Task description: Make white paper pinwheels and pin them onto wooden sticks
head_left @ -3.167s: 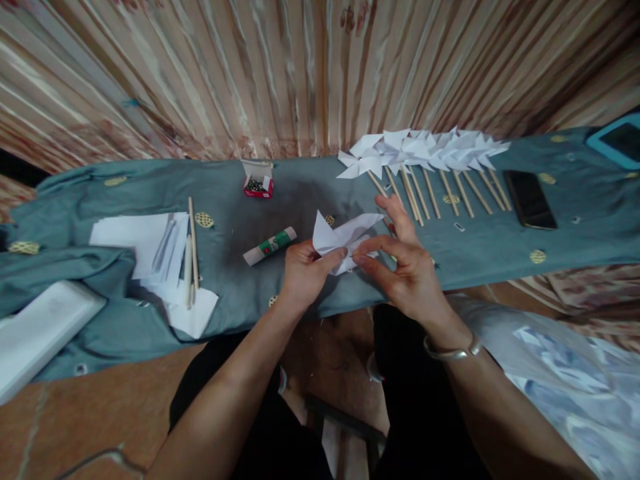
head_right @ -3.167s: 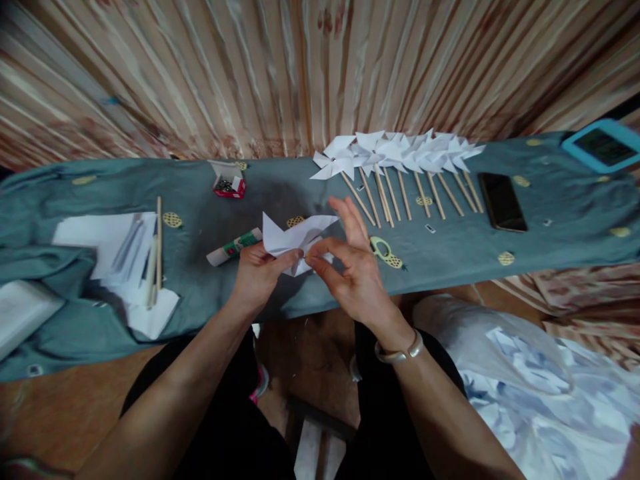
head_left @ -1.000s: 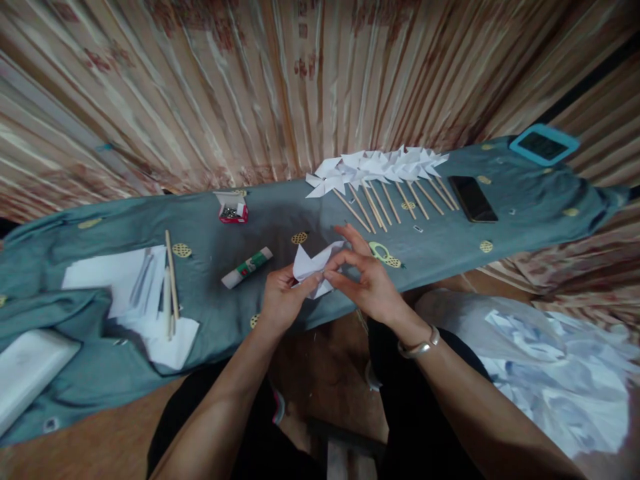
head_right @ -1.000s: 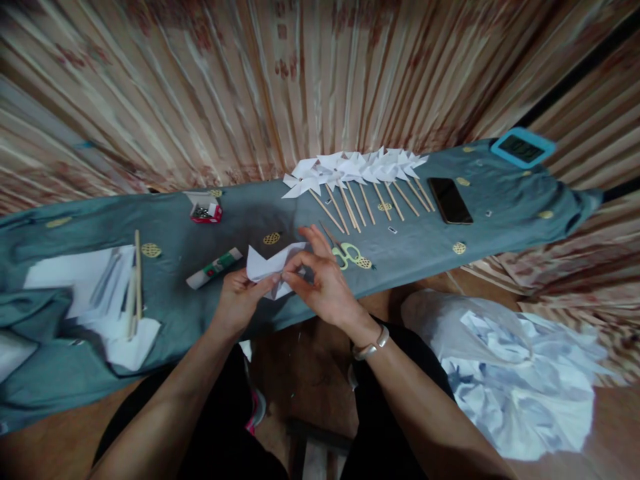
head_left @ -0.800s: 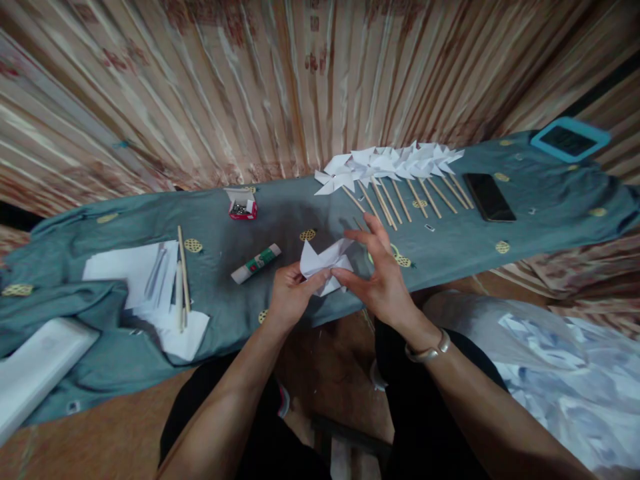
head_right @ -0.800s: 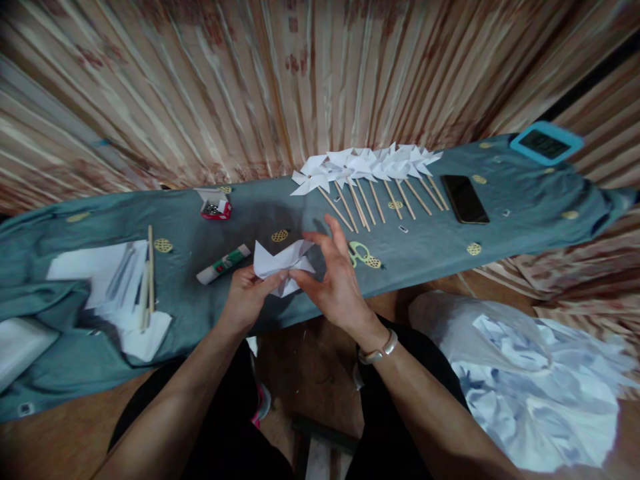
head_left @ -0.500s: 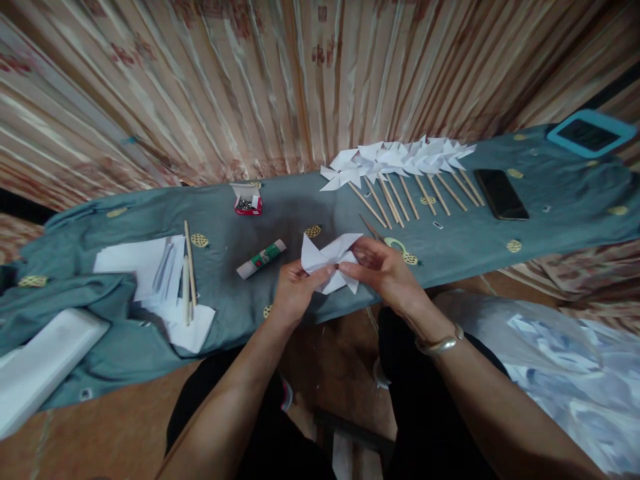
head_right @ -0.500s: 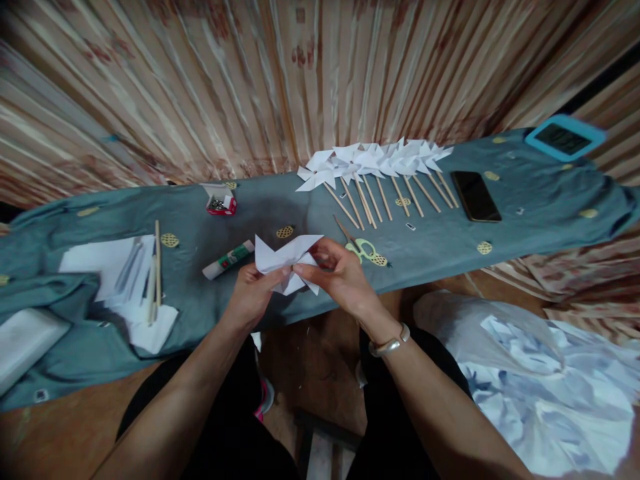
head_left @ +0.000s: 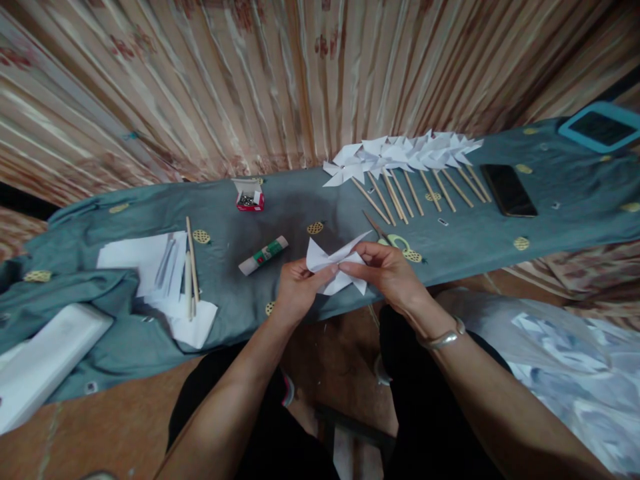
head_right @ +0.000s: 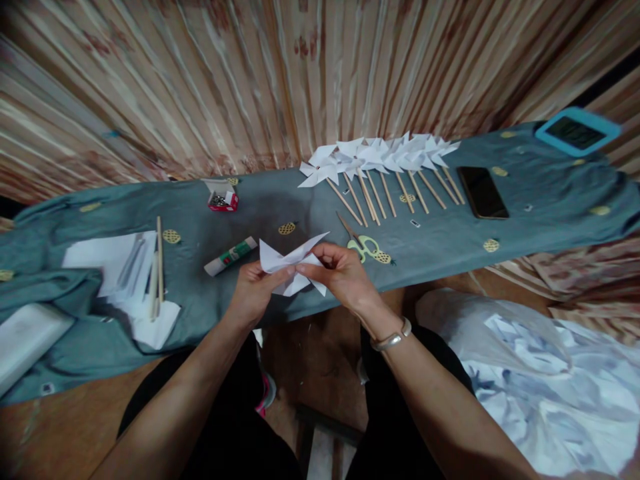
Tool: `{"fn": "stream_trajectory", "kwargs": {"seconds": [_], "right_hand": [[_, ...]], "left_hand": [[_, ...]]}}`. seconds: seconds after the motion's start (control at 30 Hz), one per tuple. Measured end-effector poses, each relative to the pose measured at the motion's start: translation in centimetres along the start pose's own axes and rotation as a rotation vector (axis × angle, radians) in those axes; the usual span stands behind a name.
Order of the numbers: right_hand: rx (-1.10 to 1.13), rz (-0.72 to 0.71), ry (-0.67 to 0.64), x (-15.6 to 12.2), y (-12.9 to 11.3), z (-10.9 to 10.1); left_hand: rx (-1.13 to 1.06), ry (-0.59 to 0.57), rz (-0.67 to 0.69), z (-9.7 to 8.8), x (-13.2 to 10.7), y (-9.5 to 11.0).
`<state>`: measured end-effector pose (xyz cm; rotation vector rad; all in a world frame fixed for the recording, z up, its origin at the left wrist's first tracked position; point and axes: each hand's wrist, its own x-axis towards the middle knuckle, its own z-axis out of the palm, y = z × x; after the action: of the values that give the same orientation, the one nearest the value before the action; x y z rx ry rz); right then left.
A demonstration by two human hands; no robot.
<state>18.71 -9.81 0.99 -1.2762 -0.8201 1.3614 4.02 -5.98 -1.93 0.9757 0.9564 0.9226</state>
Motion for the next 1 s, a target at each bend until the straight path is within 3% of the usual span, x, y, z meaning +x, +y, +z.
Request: {"fn": "stream_trajectory", "kwargs": {"seconds": [0.57, 1.0], "right_hand": [[0.021, 0.021, 0.056, 0.10, 0.17, 0.16], [0.002, -0.007, 0.005, 0.16, 0.37, 0.08]], "left_hand": [[0.009, 0.017, 0.047, -0.13, 0.21, -0.19], [-0.043, 0.031, 0.053, -0.05, 0.29, -0.19]]}}
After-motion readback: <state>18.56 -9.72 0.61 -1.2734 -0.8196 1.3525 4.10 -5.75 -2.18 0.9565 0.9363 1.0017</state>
